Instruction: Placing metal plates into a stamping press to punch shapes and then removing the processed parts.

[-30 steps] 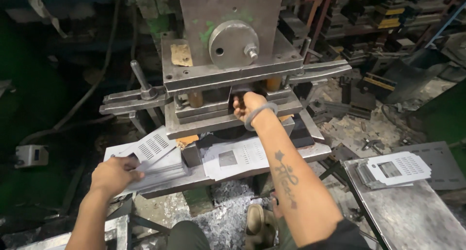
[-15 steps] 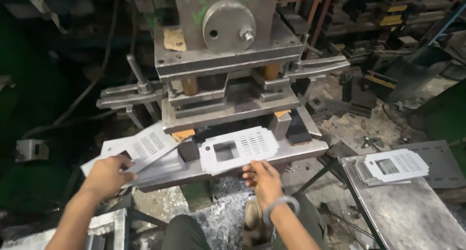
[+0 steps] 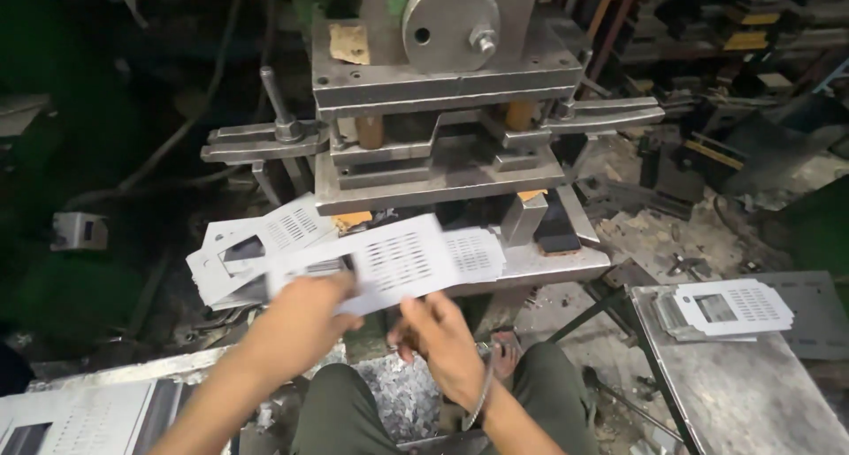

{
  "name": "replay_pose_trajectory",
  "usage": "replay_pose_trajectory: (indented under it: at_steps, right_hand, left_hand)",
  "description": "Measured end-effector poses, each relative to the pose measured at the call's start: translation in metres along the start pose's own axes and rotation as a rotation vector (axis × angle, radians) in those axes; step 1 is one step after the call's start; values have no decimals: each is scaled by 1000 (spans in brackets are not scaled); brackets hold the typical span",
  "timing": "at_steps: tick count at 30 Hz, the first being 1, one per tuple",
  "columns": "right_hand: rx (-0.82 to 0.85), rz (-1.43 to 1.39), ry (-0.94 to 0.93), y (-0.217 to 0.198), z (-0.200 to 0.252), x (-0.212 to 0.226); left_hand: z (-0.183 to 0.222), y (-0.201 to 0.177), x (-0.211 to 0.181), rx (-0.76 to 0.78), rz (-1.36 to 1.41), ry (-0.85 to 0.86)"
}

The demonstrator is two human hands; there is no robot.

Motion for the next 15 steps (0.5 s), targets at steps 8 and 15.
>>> replay_pose_trajectory:
  at_steps: [8,15]
  right_hand:
    - [-272,-401,-382,-70,-43,56]
    - [-347,-471,-259,-112,-111,119]
  left_hand:
    - [-34,-29,-20,-414,-96,315]
    - [-52,19,126,-86,-318,-152]
Point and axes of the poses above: each hand's wrist, its own z-axis away from the middle knuckle, its own y-axis out of the palm, x = y × z, the point moved 6 cm from there along -z, towards the middle knuckle, and after that the axes turned 10 degrees about y, right-handed, at the moved point
